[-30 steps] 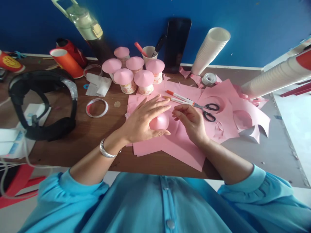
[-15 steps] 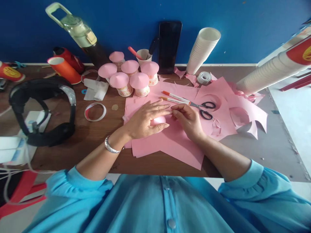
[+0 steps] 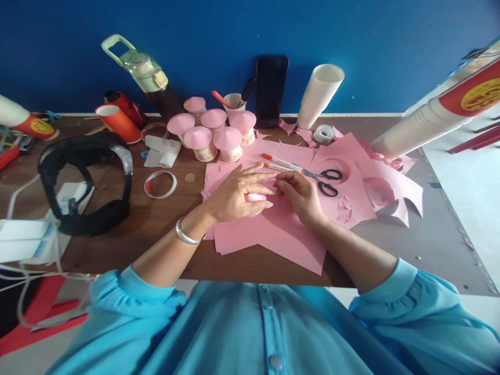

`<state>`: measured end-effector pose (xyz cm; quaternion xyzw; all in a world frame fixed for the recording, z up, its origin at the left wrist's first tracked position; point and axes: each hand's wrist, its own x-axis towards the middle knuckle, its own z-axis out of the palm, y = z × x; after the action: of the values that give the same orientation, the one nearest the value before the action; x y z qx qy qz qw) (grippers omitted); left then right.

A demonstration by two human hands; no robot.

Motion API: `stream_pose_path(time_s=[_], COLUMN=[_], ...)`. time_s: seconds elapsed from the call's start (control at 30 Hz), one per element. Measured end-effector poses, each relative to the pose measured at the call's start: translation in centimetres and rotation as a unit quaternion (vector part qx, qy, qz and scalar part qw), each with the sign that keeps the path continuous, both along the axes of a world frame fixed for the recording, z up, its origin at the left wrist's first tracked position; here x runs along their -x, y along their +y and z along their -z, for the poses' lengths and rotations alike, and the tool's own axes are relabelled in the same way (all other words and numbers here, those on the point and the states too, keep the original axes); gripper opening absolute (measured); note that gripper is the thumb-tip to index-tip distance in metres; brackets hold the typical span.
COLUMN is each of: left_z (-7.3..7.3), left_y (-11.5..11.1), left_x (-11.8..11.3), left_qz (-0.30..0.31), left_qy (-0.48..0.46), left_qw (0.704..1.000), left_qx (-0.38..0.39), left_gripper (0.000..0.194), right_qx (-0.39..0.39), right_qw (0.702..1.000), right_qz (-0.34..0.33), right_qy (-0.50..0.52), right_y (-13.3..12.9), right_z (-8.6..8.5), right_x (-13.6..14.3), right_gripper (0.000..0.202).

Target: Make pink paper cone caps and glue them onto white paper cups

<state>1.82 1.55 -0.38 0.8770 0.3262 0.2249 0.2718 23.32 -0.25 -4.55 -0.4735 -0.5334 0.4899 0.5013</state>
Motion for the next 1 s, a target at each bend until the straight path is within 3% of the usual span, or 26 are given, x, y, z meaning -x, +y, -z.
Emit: stream_pose_path(time_s=[0.17, 0.37, 0.5, 0.63, 0.77, 0.9, 1.0], left_z=[0.0, -1.1, -0.3, 1.2, 1.7, 1.4, 1.8], left_y=[0.0, -0.3, -1.4, -2.3, -2.7, -2.9, -2.9], left_x=[0.0, 2.2, 4.5, 5.1, 4.0, 2.8, 2.6], left_qz=[-0.006, -0.023, -0.071, -0.099, -0.124, -0.154, -0.17], left_qy=[0.01, -0.076, -0.072, -0.044, -0.038, -0.034, -0.045], left_qw=[1.0, 0.995, 0.989, 0.984, 0.976, 0.966, 0.962], left_qx=[0.025, 0.054, 0.111, 0.141, 0.176, 0.206, 0.207], left_gripper=[0.034, 0.08, 0.101, 0.109, 0.101, 0.08, 0.078], right_qx=[-0.012, -0.081, -0.177, -0.268, -0.306, -0.282, -0.275], right_qw=[1.0, 0.995, 0.975, 0.93, 0.905, 0.914, 0.919], right_qz=[0.009, 0.031, -0.042, -0.115, -0.131, -0.113, -0.101], right_qy=[-0.008, -0.043, -0.126, -0.226, -0.264, -0.268, -0.263], right_y=[0.3, 0.1, -1.0, -1.9, -1.7, -1.4, -1.5], right_z=[0.4, -0.4, -2.2, -2.9, -2.3, -1.5, -1.1], right_x=[-0.1, -0.5, 0.1, 2.3, 4.4, 5.0, 5.0], right_gripper=[0.02, 0.023, 0.04, 0.052, 0.071, 0.077, 0.079])
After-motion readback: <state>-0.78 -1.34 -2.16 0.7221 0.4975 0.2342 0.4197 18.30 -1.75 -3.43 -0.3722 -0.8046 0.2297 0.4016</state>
